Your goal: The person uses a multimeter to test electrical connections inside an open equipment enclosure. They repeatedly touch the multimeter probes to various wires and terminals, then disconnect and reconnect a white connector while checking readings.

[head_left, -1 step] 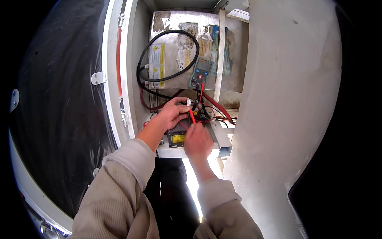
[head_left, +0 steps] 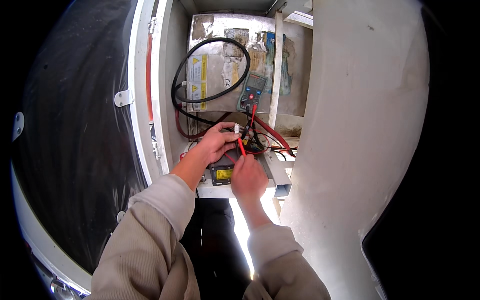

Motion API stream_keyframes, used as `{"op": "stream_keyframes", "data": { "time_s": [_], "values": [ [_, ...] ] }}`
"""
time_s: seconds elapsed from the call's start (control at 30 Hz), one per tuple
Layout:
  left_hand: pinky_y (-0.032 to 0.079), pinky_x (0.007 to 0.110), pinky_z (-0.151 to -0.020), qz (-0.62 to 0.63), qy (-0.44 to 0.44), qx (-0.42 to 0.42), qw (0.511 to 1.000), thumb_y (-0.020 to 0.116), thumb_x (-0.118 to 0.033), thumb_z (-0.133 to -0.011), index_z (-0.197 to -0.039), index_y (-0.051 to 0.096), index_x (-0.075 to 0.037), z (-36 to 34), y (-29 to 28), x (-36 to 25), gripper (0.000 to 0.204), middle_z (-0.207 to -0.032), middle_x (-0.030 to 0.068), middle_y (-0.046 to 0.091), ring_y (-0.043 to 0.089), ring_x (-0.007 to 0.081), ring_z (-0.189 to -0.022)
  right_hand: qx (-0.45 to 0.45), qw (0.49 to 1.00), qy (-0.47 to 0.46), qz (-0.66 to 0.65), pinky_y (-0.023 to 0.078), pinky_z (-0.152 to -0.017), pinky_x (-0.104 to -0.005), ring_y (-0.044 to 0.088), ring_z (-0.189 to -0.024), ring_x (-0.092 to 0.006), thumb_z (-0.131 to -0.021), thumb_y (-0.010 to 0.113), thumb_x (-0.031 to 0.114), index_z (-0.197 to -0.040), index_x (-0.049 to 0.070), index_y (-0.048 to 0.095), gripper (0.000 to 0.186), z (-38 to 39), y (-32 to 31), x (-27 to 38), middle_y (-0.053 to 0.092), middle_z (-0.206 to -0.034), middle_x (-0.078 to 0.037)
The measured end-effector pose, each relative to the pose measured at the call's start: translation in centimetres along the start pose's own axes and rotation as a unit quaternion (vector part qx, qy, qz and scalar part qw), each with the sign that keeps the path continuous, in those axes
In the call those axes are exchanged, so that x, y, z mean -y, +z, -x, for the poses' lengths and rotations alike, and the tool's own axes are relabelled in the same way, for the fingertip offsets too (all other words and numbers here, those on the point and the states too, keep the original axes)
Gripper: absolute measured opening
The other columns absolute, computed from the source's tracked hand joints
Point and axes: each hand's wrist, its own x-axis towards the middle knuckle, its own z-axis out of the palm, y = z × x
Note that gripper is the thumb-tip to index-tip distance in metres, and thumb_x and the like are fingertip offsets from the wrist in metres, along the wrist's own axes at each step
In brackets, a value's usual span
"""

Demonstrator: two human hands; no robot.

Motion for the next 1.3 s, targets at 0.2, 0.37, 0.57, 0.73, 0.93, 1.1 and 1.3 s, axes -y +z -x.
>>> {"op": "stream_keyframes", "data": {
  "time_s": [0.2, 0.37, 0.57, 0.73, 0.93, 1.1, 1.3],
  "values": [
    [0.054, 0.036, -0.084, 0.005, 0.009, 0.006, 1.0, 0.063, 0.006, -0.086, -0.127, 0.045, -0.004, 0.2, 0.1, -0.1, 0.045, -0.107, 0.0149, 0.065, 0.065, 0.0229, -0.098, -0.005, 1.0, 0.0, -0.001, 0.049, -0.059, -0.0459, 0.062, -0.069, -0.0316, -0.096, 0.048, 0.028, -0.084, 0.01, 0.051, 0.022, 0.0, 0.1, 0.1, 0.061, -0.072, -0.01],
    [0.054, 0.036, -0.085, 0.008, 0.009, 0.005, 1.0, 0.063, 0.006, -0.086, -0.127, 0.045, -0.004, 0.3, 0.0, -0.3, 0.046, -0.107, 0.0149, 0.065, 0.065, 0.0233, -0.098, 0.058, 0.998, 0.029, -0.007, 0.049, -0.063, -0.048, 0.063, -0.074, -0.0333, -0.097, 0.045, 0.03, -0.088, 0.009, 0.052, 0.024, -0.2, -0.6, 0.5, 0.063, -0.078, -0.013],
    [0.054, 0.039, -0.084, 0.025, 0.011, 0.014, 1.0, 0.062, 0.007, -0.086, -0.126, 0.046, -0.005, -0.5, -0.1, 0.4, 0.045, -0.106, 0.0157, 0.065, 0.065, 0.0249, -0.098, 0.059, 0.998, 0.028, -0.006, 0.048, -0.065, -0.0494, 0.063, -0.076, -0.035, -0.097, 0.044, 0.031, -0.088, 0.009, 0.052, 0.025, -0.2, -0.6, 0.2, 0.063, -0.08, -0.014],
    [0.052, 0.04, -0.096, 0.023, 0.007, 0.015, 1.0, 0.06, 0.008, -0.088, -0.131, 0.042, -0.004, 0.0, 0.1, -0.2, 0.048, -0.112, 0.0158, 0.062, 0.061, 0.0258, -0.107, -0.092, 0.992, -0.059, 0.062, 0.048, -0.049, -0.0342, 0.059, -0.058, -0.0198, -0.091, 0.055, 0.022, -0.076, 0.013, 0.049, 0.019, -0.1, 1.1, -0.7, 0.052, -0.063, -0.002],
    [0.052, 0.04, -0.09, 0.006, 0.011, 0.005, 1.0, 0.059, 0.009, -0.088, -0.127, 0.043, -0.003, 0.5, 0.6, -0.3, 0.044, -0.114, 0.0179, 0.062, 0.063, 0.026, -0.104, 0.004, 1.0, 0.01, -0.014, 0.049, -0.063, -0.0455, 0.062, -0.073, -0.0312, -0.096, 0.047, 0.027, -0.084, 0.01, 0.051, 0.022, 0.2, 0.3, -0.2, 0.061, -0.075, -0.01],
    [0.052, 0.04, -0.092, 0.003, 0.002, 0.013, 1.0, 0.056, 0.009, -0.089, -0.13, 0.043, -0.003, -0.3, 0.3, 0.1, 0.045, -0.114, 0.0164, 0.062, 0.062, 0.0251, -0.105, -0.011, 1.0, 0.005, -0.022, 0.049, -0.062, -0.0444, 0.062, -0.073, -0.0299, -0.096, 0.049, 0.026, -0.083, 0.01, 0.051, 0.021, 0.0, 0.7, -0.7, 0.06, -0.074, -0.009],
    [0.053, 0.04, -0.092, -0.003, -0.003, -0.007, 1.0, 0.056, 0.009, -0.089, -0.131, 0.043, -0.003, -0.1, 0.6, -0.1, 0.046, -0.111, 0.0166, 0.063, 0.063, 0.0253, -0.102, -0.059, 0.998, -0.022, 0.02, 0.05, -0.055, -0.0373, 0.06, -0.065, -0.022, -0.087, 0.056, 0.022, -0.078, 0.013, 0.049, 0.014, 0.0, 0.8, -0.7, 0.055, -0.069, -0.003]
  ]
}}
